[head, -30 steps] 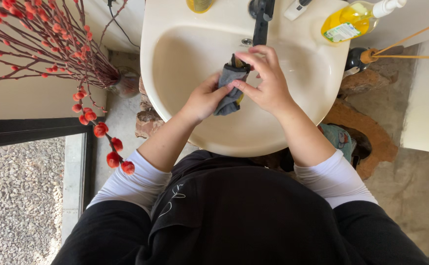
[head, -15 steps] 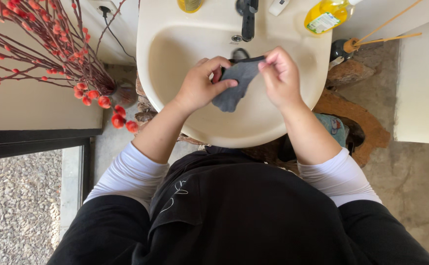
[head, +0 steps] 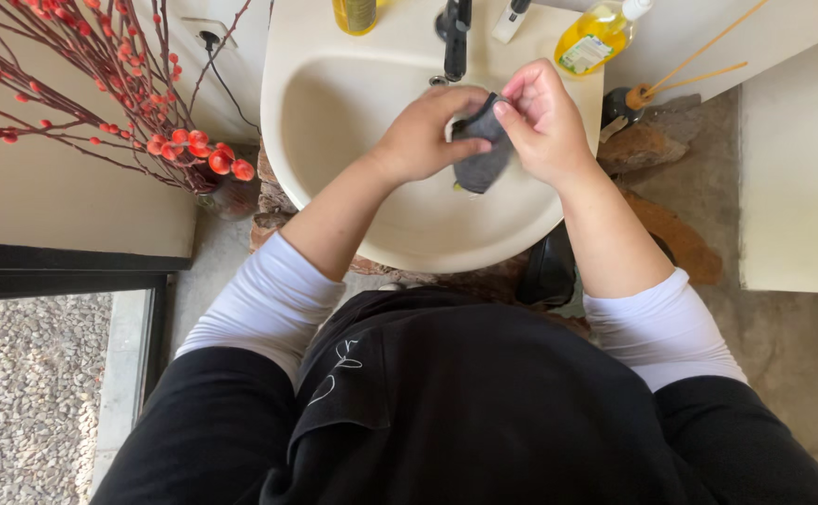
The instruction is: The person washes a dark grey cloth in a white sink by wetting it, applying liquid soap from a pump bottle, and scrubbing it by hand. They rinse the cloth under running water and wring it out. The person then repeats the washing process with a second, patterned blue cloth.
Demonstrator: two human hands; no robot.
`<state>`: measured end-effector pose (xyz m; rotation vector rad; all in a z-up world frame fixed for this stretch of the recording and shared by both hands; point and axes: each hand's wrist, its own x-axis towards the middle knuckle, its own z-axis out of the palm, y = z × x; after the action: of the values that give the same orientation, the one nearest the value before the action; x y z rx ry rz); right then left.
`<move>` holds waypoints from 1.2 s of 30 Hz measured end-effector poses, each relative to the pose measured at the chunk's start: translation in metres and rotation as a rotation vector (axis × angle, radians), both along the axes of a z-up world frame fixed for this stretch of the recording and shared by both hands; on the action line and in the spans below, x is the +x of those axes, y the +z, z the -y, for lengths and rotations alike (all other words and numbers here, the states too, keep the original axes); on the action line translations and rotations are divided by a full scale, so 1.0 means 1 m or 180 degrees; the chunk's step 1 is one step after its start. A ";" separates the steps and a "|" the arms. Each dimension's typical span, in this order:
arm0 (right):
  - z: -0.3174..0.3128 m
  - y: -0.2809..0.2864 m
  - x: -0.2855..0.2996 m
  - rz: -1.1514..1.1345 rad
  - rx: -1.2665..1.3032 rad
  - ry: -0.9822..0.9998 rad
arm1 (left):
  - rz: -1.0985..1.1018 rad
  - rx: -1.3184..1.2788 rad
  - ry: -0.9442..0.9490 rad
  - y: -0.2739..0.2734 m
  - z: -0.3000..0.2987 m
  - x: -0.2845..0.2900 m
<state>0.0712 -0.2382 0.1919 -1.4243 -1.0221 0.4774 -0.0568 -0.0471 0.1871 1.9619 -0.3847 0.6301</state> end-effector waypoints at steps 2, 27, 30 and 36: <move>0.008 0.004 0.004 0.0156 -0.0112 -0.0172 | -0.0689 0.0115 0.0270 -0.001 0.006 0.005; 0.039 0.046 0.033 0.1095 -0.0806 0.0095 | -0.0872 -0.0965 0.0278 0.004 0.013 -0.007; 0.040 0.054 0.033 0.0654 -0.0118 0.0669 | -0.0566 -0.0759 0.0194 0.013 0.007 -0.003; 0.041 0.053 0.035 0.0269 -0.0659 0.0601 | -0.0855 -0.1616 0.1023 0.017 0.008 0.005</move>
<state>0.1062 -0.2793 0.2445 -1.5484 -1.2095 0.6813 -0.0519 -0.0555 0.2040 1.5929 0.2457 0.5849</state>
